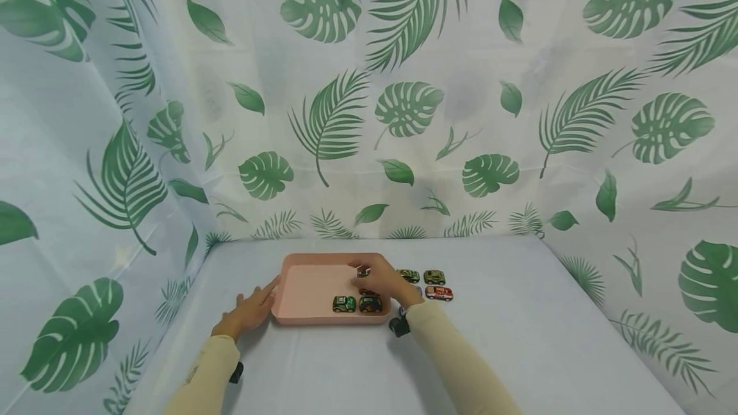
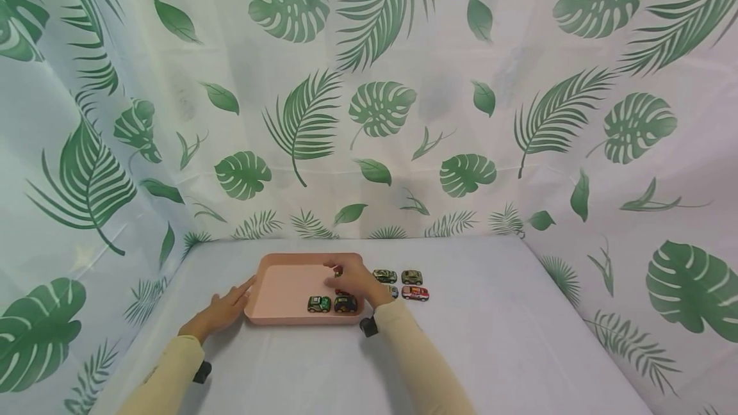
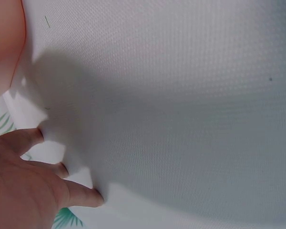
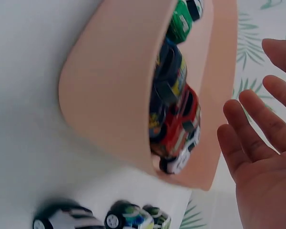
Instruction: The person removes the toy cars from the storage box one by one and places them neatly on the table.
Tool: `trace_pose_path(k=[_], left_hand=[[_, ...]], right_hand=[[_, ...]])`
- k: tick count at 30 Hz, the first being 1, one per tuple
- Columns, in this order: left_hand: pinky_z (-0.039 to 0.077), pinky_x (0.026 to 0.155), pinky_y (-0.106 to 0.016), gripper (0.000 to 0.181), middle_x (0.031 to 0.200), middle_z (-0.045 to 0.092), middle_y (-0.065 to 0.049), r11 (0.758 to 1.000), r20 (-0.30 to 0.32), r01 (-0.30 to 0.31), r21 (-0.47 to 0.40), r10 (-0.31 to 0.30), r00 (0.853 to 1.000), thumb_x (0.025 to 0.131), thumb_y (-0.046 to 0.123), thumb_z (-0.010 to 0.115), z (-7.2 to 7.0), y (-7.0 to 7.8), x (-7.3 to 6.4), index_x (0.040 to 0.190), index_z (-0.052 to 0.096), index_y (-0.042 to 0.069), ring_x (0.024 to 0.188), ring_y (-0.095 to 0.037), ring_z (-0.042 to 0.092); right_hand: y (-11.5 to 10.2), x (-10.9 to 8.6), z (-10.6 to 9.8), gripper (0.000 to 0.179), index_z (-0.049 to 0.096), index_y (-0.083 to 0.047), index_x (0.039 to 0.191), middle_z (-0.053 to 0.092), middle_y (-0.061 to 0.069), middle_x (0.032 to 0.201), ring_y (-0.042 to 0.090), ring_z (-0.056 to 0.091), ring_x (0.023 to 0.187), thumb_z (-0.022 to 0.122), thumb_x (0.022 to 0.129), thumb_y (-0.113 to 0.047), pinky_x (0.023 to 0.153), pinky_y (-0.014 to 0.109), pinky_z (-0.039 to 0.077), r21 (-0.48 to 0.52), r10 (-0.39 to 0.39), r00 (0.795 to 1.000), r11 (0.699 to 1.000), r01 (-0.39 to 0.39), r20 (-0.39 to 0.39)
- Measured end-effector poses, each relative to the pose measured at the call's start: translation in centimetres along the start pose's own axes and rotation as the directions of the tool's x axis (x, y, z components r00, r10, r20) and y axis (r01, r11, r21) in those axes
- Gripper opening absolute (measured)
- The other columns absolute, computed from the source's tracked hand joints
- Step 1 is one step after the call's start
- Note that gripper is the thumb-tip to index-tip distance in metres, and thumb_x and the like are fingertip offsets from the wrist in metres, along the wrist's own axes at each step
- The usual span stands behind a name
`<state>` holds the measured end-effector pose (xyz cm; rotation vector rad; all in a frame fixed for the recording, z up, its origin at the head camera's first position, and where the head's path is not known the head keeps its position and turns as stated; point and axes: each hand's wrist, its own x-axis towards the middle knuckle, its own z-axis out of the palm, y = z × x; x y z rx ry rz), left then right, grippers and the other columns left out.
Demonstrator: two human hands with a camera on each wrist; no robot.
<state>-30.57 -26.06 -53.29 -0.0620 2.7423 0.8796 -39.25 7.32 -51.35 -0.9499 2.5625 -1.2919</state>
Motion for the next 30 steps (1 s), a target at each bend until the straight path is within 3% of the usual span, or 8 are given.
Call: trace_pose_path(k=[3,7,14,24,30], left_hand=[[0.004,0.102,-0.095,0.057,0.168,0.016,-0.040,1.000,0.001,-0.006,0.004,0.006,1.000,0.117,0.038,0.033,-0.1,0.0,0.0,0.171,0.027,0.020,0.147,-0.075,-0.002],[0.001,0.102,-0.095,0.057,0.168,0.015,-0.040,1.000,0.003,-0.006,-0.013,0.006,1.000,0.117,0.039,0.033,0.0,-0.2,0.3,0.171,0.027,0.020,0.147,-0.075,-0.004],[-0.003,0.102,-0.095,0.059,0.170,0.017,-0.037,0.999,-0.005,-0.002,-0.040,0.002,1.000,0.115,0.051,0.033,0.3,-0.8,0.5,0.171,0.028,0.033,0.149,-0.073,-0.002],[0.000,0.103,-0.094,0.057,0.168,0.016,-0.039,1.000,0.003,0.000,-0.005,0.000,1.000,0.117,0.038,0.033,0.1,-0.1,0.1,0.171,0.026,0.022,0.148,-0.074,-0.002],[0.003,0.103,-0.095,0.057,0.168,0.017,-0.039,1.000,-0.004,-0.006,0.006,0.006,1.000,0.117,0.038,0.033,0.0,0.0,0.0,0.171,0.026,0.022,0.148,-0.074,0.000]], right_hand=[[-0.1,0.1,0.6,0.039,0.067,0.010,0.135,0.067,0.028,0.136,0.047,0.067,0.119,0.073,0.097,0.006,0.100,0.058,0.056,-0.003,-0.036,0.999,0.999,0.036,0.025],[-0.4,0.2,1.3,0.038,0.068,0.007,0.136,0.070,0.023,0.134,0.042,0.068,0.120,0.074,0.098,0.001,0.099,0.054,0.057,-0.040,-0.027,0.998,0.999,0.029,0.058],[-1.1,0.2,2.2,0.038,0.070,0.002,0.137,0.072,0.018,0.133,0.036,0.068,0.122,0.074,0.102,-0.013,0.098,0.049,0.057,-0.070,-0.013,0.990,0.997,0.023,0.138],[-1.6,0.2,3.4,0.030,0.078,0.000,0.124,0.078,0.008,0.116,0.024,0.072,0.108,0.080,0.094,-0.004,0.092,0.039,0.059,-0.120,0.030,0.984,0.993,-0.009,0.175],[-1.2,0.5,3.9,0.027,0.081,0.000,0.115,0.080,0.006,0.108,0.015,0.072,0.096,0.084,0.089,0.001,0.084,0.031,0.059,-0.172,0.003,0.981,0.985,0.031,0.192]])
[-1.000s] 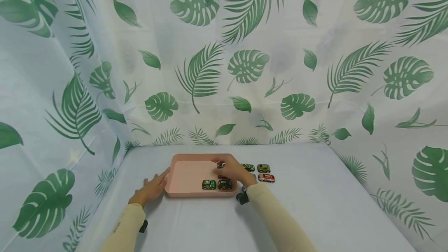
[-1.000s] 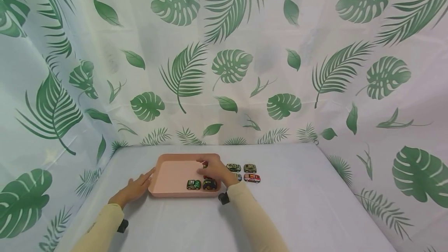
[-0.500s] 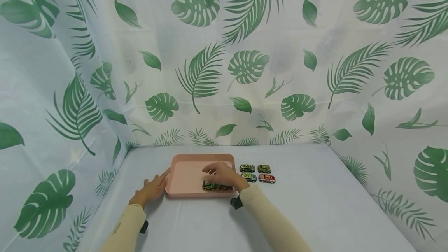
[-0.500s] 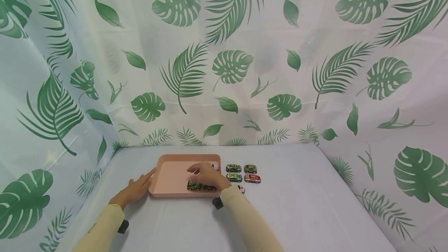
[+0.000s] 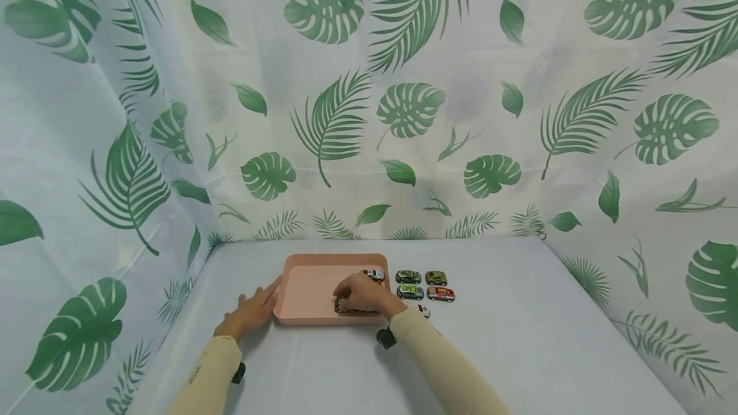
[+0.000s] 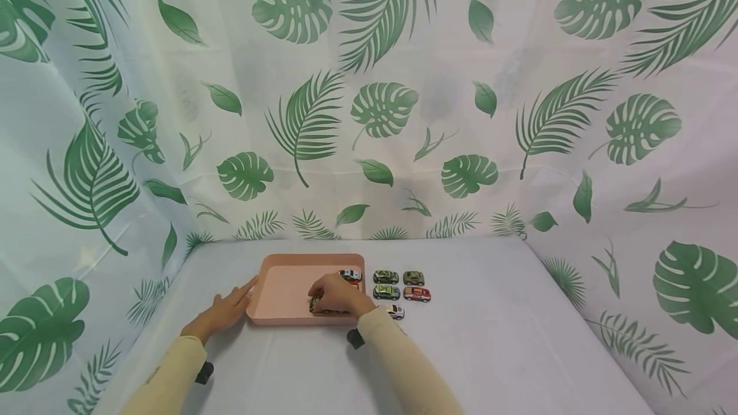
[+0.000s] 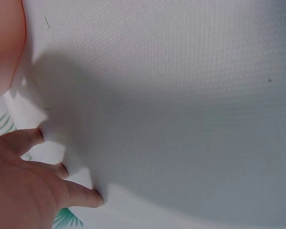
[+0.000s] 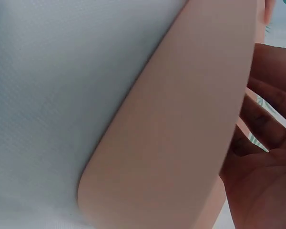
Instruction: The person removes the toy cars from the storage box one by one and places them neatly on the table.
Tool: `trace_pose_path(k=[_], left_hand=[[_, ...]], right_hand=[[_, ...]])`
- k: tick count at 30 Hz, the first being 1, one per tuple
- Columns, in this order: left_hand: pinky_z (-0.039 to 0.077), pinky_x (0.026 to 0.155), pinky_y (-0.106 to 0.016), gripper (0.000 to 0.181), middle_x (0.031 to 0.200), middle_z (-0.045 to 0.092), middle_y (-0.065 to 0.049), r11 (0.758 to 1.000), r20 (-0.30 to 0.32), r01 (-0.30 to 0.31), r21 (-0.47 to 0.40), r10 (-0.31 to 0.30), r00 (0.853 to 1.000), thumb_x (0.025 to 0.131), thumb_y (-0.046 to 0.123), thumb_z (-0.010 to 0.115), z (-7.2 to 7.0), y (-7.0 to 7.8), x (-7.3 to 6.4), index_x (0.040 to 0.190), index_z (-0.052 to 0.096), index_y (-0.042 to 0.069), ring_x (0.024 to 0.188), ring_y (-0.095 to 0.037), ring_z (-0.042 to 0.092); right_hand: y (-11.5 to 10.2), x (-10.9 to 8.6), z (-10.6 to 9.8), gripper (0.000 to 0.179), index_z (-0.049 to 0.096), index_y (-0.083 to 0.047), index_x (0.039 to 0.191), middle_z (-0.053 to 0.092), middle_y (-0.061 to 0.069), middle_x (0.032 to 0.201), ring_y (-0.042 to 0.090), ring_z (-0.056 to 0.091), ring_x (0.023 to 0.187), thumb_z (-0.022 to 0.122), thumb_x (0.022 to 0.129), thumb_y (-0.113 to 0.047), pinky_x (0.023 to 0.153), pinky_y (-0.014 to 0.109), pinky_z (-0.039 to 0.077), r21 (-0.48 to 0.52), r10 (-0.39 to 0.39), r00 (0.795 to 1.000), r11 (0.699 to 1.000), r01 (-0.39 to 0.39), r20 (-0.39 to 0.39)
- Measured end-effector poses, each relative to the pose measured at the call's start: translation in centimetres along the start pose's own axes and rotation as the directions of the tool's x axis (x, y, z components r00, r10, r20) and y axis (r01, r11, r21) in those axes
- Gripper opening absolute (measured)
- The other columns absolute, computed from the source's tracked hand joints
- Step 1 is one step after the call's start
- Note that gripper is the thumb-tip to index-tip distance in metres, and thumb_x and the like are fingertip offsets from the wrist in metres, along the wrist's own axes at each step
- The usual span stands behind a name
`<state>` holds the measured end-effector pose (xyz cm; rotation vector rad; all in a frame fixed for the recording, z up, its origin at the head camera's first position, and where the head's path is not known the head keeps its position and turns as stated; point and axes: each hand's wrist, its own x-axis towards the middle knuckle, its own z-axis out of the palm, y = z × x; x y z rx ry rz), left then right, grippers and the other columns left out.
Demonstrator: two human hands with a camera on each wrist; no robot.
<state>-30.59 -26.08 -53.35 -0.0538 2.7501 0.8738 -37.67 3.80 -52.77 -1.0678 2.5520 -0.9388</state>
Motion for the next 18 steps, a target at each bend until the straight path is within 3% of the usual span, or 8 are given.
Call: trace_pose_path(k=[5,13,18], left_hand=[[0.000,0.104,-0.094,0.058,0.169,0.017,-0.037,1.000,-0.002,0.015,-0.017,-0.015,1.000,0.117,0.042,0.033,0.2,-0.4,0.3,0.171,0.027,0.026,0.149,-0.073,-0.001],[-0.008,0.102,-0.093,0.063,0.173,0.012,-0.031,0.999,0.009,0.031,-0.030,-0.031,0.999,0.113,0.058,0.032,1.8,-4.0,4.0,0.172,0.022,0.038,0.152,-0.069,-0.008],[-0.004,0.102,-0.094,0.062,0.172,0.015,-0.033,1.000,0.006,0.020,-0.023,-0.020,1.000,0.113,0.056,0.032,1.9,-4.2,3.8,0.172,0.024,0.038,0.150,-0.071,-0.004]], right_hand=[[-0.1,0.1,0.1,0.029,0.081,0.001,0.113,0.079,0.009,0.109,0.021,0.072,0.099,0.086,0.085,0.004,0.088,0.035,0.059,-0.042,-0.001,1.000,0.999,0.001,-0.007],[0.1,0.2,0.1,0.026,0.082,-0.001,0.110,0.079,0.009,0.109,0.023,0.072,0.102,0.085,0.085,0.006,0.090,0.038,0.058,-0.079,-0.014,1.000,0.997,0.013,-0.008],[0.5,0.1,0.2,0.026,0.083,-0.003,0.111,0.079,0.007,0.111,0.022,0.072,0.106,0.086,0.086,0.004,0.093,0.037,0.058,-0.080,-0.018,1.000,0.997,0.017,-0.014]])
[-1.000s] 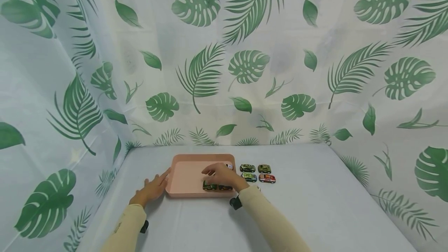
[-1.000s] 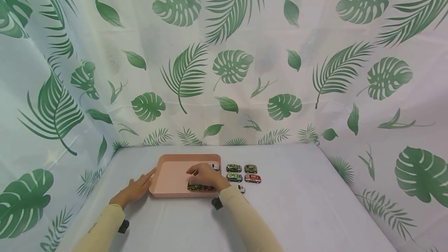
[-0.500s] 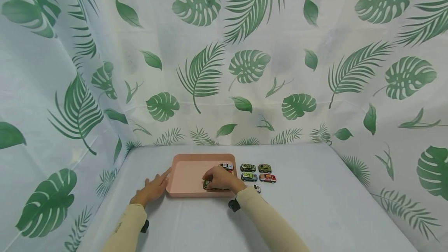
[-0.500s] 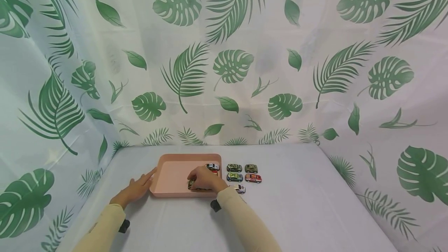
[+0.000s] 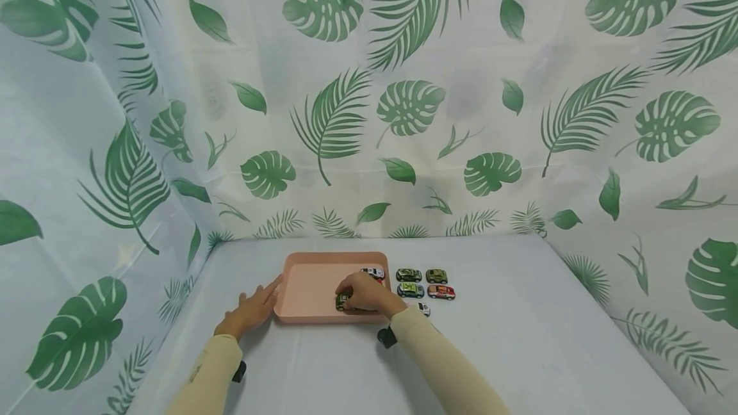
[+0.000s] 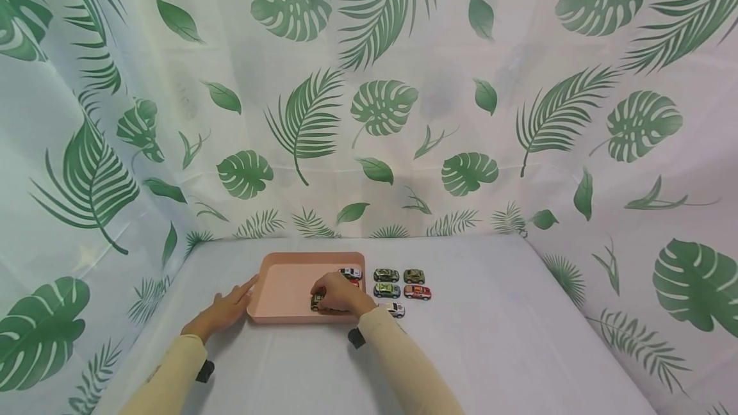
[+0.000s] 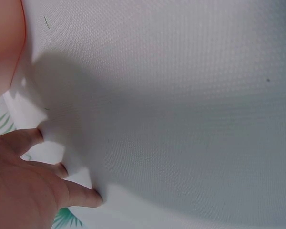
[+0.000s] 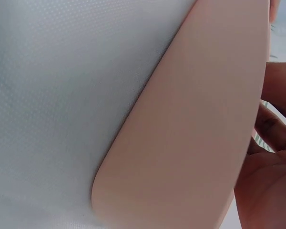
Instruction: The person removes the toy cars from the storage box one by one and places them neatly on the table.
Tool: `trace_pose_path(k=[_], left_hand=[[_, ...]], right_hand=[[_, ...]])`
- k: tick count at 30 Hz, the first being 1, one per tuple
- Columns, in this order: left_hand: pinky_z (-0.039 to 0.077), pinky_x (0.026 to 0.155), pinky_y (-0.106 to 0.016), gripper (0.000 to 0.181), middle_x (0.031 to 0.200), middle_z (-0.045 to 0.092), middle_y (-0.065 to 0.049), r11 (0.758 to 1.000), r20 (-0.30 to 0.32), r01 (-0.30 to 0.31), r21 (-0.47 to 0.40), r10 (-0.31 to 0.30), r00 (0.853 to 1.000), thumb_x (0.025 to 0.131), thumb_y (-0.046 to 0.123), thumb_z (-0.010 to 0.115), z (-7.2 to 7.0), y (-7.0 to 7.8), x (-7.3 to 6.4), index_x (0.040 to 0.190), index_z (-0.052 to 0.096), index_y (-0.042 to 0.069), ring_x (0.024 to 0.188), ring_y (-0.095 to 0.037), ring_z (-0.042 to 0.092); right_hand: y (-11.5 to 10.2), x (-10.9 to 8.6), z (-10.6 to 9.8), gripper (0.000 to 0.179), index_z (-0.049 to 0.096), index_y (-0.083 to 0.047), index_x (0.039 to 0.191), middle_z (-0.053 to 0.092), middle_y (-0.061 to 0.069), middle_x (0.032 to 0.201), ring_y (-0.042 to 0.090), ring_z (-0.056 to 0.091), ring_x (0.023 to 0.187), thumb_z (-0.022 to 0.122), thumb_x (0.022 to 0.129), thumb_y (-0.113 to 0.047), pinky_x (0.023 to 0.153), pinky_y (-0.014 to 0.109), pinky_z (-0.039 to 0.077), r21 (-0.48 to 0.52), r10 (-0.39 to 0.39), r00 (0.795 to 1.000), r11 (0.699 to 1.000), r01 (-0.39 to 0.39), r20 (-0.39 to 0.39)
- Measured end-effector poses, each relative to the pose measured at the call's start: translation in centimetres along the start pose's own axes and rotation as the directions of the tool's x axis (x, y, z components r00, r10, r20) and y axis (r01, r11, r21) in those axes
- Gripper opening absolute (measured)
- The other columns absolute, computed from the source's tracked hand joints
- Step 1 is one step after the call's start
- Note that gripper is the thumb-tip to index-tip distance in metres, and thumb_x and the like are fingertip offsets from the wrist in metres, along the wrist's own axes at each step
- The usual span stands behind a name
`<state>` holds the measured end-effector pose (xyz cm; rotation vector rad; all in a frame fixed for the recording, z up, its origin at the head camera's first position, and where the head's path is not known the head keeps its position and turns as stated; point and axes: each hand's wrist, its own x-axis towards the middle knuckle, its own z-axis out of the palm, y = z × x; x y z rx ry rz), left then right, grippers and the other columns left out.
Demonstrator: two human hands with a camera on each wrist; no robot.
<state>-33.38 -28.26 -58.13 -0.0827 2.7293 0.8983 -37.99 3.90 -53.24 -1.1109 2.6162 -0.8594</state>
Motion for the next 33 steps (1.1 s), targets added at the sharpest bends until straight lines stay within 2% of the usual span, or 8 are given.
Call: trace_pose_path(k=[9,16,18,24,29,33], left_hand=[[-0.001,0.103,-0.094,0.060,0.170,0.019,-0.035,1.000,-0.026,-0.006,0.012,0.006,1.000,0.114,0.057,0.032,-0.4,1.7,-1.8,0.171,0.026,0.039,0.149,-0.073,0.000],[0.004,0.101,-0.096,0.057,0.166,0.019,-0.041,0.999,-0.014,-0.013,0.038,0.014,1.000,0.117,0.041,0.032,-1.5,3.9,-3.6,0.170,0.028,0.021,0.147,-0.076,0.001],[0.004,0.102,-0.095,0.056,0.167,0.018,-0.040,0.999,-0.009,-0.006,0.046,0.006,1.000,0.117,0.039,0.031,-1.6,4.2,-3.8,0.170,0.027,0.020,0.148,-0.075,0.001],[0.002,0.103,-0.095,0.057,0.168,0.018,-0.039,1.000,-0.015,0.002,0.028,-0.002,1.000,0.117,0.042,0.032,-1.6,4.1,-4.0,0.171,0.027,0.025,0.148,-0.074,0.001],[0.000,0.103,-0.094,0.058,0.168,0.020,-0.038,1.000,-0.018,0.002,0.011,-0.002,1.000,0.116,0.051,0.031,-1.4,3.8,-3.9,0.170,0.029,0.031,0.149,-0.073,0.002],[0.001,0.104,-0.094,0.058,0.168,0.019,-0.038,1.000,-0.015,0.008,0.019,-0.008,1.000,0.116,0.047,0.032,-1.4,3.8,-3.7,0.171,0.029,0.027,0.149,-0.073,0.001]], right_hand=[[-0.3,-0.9,-1.1,0.026,0.081,-0.002,0.116,0.077,0.006,0.115,0.023,0.071,0.111,0.085,0.090,-0.001,0.099,0.041,0.057,0.044,0.055,0.998,0.998,-0.054,-0.024],[0.0,-1.4,-2.0,0.028,0.081,-0.001,0.118,0.078,0.008,0.117,0.026,0.072,0.113,0.086,0.090,-0.001,0.099,0.042,0.057,0.014,0.035,0.998,0.999,-0.035,-0.061],[0.3,-1.5,-2.1,0.029,0.081,-0.001,0.118,0.078,0.008,0.117,0.027,0.072,0.112,0.086,0.090,-0.001,0.098,0.042,0.058,0.017,0.041,0.997,0.999,-0.040,-0.068],[1.2,-1.8,-2.6,0.030,0.080,0.000,0.119,0.078,0.008,0.117,0.026,0.072,0.112,0.085,0.090,0.000,0.099,0.043,0.058,0.066,0.060,0.995,0.996,-0.055,-0.076],[1.6,-2.4,-3.3,0.030,0.079,0.003,0.120,0.078,0.010,0.117,0.028,0.072,0.112,0.084,0.090,0.000,0.098,0.045,0.058,0.053,0.034,0.995,0.998,-0.029,-0.090],[1.8,-2.9,-4.0,0.031,0.078,0.003,0.122,0.077,0.012,0.120,0.032,0.071,0.115,0.083,0.092,0.000,0.100,0.050,0.057,0.056,0.053,0.994,0.997,-0.047,-0.096]])
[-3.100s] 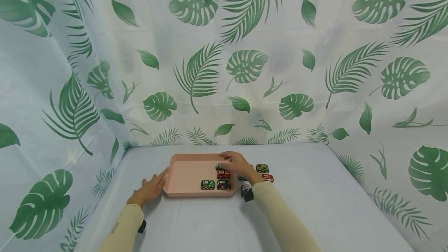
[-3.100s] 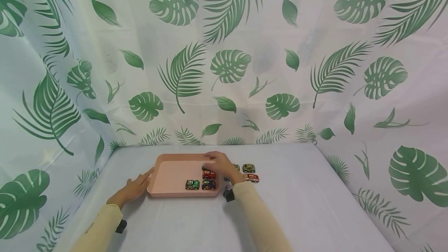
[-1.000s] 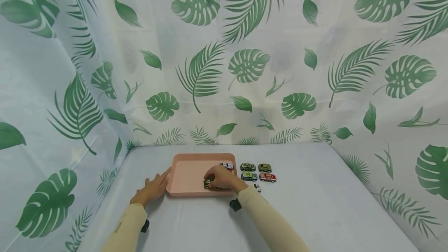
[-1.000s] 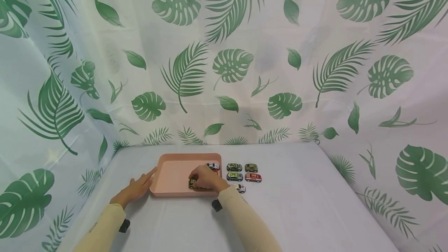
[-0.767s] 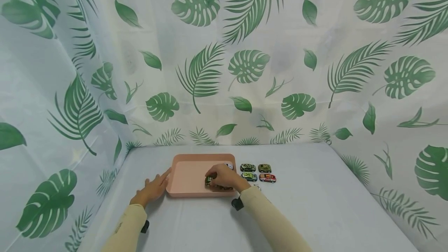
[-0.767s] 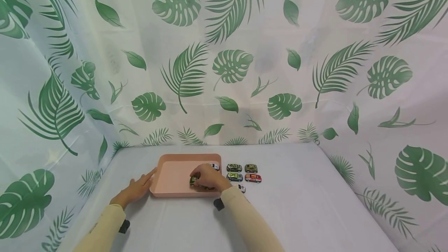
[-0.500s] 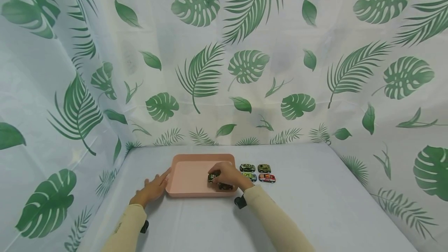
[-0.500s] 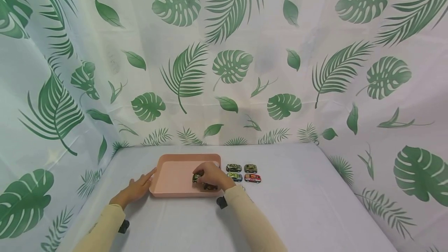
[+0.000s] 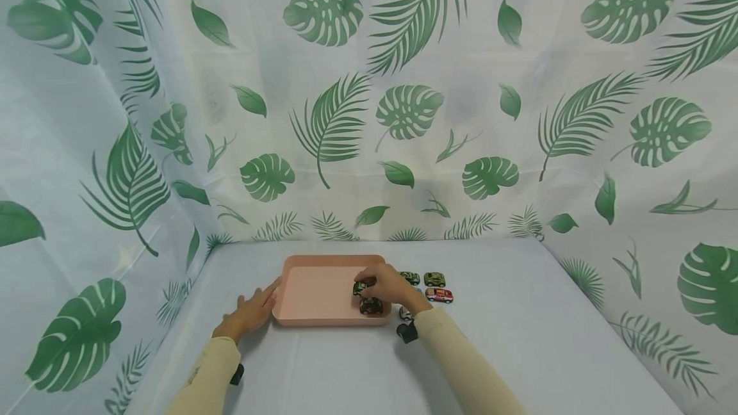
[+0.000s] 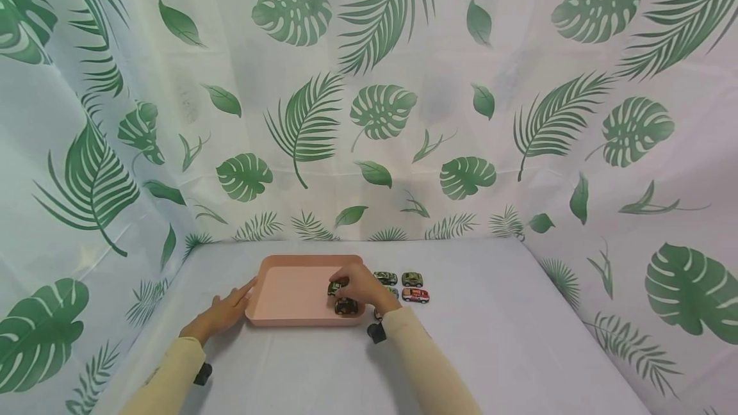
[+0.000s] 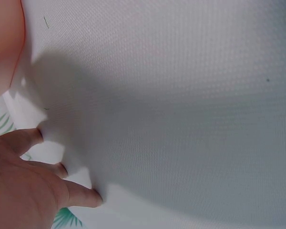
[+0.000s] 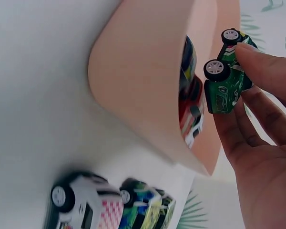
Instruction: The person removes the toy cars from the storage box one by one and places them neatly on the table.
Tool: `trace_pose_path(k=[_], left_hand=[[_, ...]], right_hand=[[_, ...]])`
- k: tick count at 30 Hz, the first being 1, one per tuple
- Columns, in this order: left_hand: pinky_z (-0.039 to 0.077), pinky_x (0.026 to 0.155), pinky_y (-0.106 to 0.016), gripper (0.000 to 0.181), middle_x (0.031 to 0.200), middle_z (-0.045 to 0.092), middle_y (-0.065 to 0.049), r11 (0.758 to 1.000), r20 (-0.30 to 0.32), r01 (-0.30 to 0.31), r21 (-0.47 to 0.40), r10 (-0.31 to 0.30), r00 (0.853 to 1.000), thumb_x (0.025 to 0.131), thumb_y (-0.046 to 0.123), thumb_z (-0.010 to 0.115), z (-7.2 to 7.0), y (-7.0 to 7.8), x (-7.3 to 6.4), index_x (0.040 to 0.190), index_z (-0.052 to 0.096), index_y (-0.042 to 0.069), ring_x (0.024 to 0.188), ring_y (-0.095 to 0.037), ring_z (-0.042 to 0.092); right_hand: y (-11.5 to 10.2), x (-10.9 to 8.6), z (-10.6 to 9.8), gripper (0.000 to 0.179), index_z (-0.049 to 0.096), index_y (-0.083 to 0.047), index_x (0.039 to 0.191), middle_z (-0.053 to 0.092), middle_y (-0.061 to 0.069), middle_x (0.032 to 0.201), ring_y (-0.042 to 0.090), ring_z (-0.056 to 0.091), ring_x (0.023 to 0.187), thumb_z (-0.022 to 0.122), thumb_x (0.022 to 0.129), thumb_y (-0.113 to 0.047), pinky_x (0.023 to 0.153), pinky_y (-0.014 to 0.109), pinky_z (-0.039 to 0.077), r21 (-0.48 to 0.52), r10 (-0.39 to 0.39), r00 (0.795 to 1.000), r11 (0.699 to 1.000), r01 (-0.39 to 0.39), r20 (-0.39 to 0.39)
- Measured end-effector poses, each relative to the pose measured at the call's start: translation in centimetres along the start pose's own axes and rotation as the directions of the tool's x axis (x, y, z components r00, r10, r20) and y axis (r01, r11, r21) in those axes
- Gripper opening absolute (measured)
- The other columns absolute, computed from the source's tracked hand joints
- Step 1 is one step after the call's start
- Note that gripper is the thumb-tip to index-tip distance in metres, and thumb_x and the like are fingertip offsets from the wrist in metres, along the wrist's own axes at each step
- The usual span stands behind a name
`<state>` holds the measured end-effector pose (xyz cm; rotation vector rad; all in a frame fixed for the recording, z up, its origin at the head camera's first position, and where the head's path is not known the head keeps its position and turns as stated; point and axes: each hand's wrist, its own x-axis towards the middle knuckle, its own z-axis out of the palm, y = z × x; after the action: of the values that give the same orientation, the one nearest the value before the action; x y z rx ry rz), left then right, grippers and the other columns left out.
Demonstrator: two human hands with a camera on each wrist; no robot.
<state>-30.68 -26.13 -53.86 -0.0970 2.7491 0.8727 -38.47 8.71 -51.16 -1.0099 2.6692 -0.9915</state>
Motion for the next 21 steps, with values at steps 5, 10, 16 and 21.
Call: trace_pose_path(k=[5,10,16,21], left_hand=[[0.000,0.104,-0.094,0.058,0.169,0.017,-0.038,1.000,0.010,0.004,0.008,-0.004,1.000,0.117,0.043,0.033,0.1,-0.4,0.5,0.171,0.027,0.025,0.149,-0.073,-0.001],[-0.003,0.104,-0.093,0.060,0.171,0.013,-0.036,1.000,0.029,0.001,0.000,-0.001,1.000,0.115,0.052,0.029,0.6,-1.2,1.1,0.172,0.023,0.033,0.150,-0.071,-0.005],[-0.001,0.105,-0.093,0.059,0.169,0.015,-0.038,1.000,0.010,0.006,0.005,-0.006,1.000,0.116,0.047,0.032,0.2,-0.2,0.4,0.172,0.026,0.027,0.150,-0.072,-0.002],[0.000,0.104,-0.094,0.059,0.169,0.016,-0.037,1.000,0.010,0.004,0.007,-0.004,1.000,0.116,0.047,0.033,0.1,-0.3,0.4,0.171,0.026,0.029,0.149,-0.073,-0.001]], right_hand=[[0.2,-0.8,-0.8,0.032,0.078,0.000,0.124,0.075,0.014,0.124,0.035,0.068,0.120,0.081,0.093,0.000,0.104,0.055,0.054,0.029,0.063,0.998,0.998,-0.063,-0.013],[0.9,-1.8,-1.5,0.031,0.079,-0.003,0.123,0.075,0.012,0.124,0.031,0.068,0.116,0.082,0.092,-0.001,0.102,0.055,0.054,0.034,0.125,0.991,0.992,-0.124,-0.039],[1.9,-2.9,-2.6,0.031,0.078,0.002,0.122,0.076,0.012,0.119,0.027,0.070,0.109,0.082,0.091,0.001,0.097,0.051,0.057,0.068,0.096,0.993,0.994,-0.091,-0.074],[2.7,-3.9,-3.4,0.032,0.076,0.006,0.124,0.077,0.012,0.116,0.021,0.071,0.100,0.080,0.092,0.003,0.088,0.041,0.060,0.108,0.087,0.994,0.991,-0.079,-0.071]])
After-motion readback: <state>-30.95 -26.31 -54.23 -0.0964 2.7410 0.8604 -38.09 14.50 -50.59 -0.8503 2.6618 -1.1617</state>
